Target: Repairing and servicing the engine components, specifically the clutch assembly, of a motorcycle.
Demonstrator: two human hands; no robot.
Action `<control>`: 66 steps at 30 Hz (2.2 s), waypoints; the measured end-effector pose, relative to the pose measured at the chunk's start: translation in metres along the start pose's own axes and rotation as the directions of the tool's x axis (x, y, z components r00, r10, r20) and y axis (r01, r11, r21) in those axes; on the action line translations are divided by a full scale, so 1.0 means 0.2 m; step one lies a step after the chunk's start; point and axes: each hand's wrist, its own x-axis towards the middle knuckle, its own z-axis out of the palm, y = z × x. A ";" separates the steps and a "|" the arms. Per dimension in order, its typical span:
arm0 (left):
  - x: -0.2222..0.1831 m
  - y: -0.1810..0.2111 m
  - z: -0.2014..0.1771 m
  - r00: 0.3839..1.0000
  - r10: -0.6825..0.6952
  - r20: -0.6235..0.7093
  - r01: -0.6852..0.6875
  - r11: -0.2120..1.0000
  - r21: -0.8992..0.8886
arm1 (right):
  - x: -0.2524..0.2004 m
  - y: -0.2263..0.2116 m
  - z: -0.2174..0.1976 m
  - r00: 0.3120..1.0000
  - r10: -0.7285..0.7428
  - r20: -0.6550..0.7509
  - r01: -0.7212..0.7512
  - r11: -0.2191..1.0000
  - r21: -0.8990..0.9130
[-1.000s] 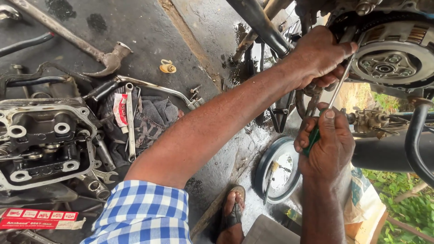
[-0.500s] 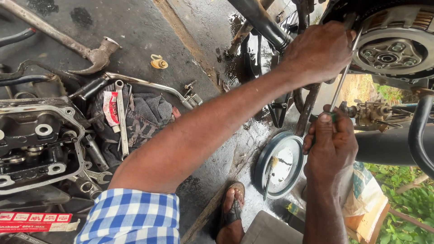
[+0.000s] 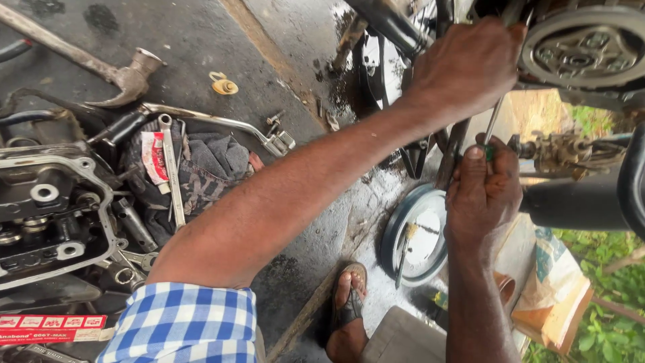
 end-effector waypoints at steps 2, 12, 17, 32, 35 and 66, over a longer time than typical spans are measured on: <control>-0.02 0.03 0.04 0.972 0.157 -0.173 -0.081 0.920 0.383 | 0.00 0.05 -0.01 0.992 -0.126 0.000 0.126 0.990 -0.068; 0.10 -0.27 0.18 0.913 0.386 -0.133 -0.243 0.776 0.582 | 0.01 0.11 -0.02 0.970 -0.241 0.026 0.242 0.956 -0.164; 0.06 -0.18 0.09 0.910 0.360 -0.208 -0.256 0.880 0.401 | 0.01 0.17 -0.03 0.960 -0.282 -0.003 0.279 0.952 -0.130; 0.13 -0.12 0.00 0.927 0.280 -0.250 -0.135 0.870 0.475 | 0.15 -0.34 0.10 0.959 0.207 0.193 -0.281 0.620 0.733; 0.11 -0.14 -0.01 0.928 0.320 -0.192 -0.212 0.876 0.432 | 0.16 -0.41 0.14 0.926 0.356 0.129 -0.326 0.575 0.751; -0.05 -0.13 0.02 0.976 0.215 -0.024 -0.189 0.903 0.385 | 0.16 -0.12 0.22 0.959 -0.278 0.058 0.199 0.803 0.561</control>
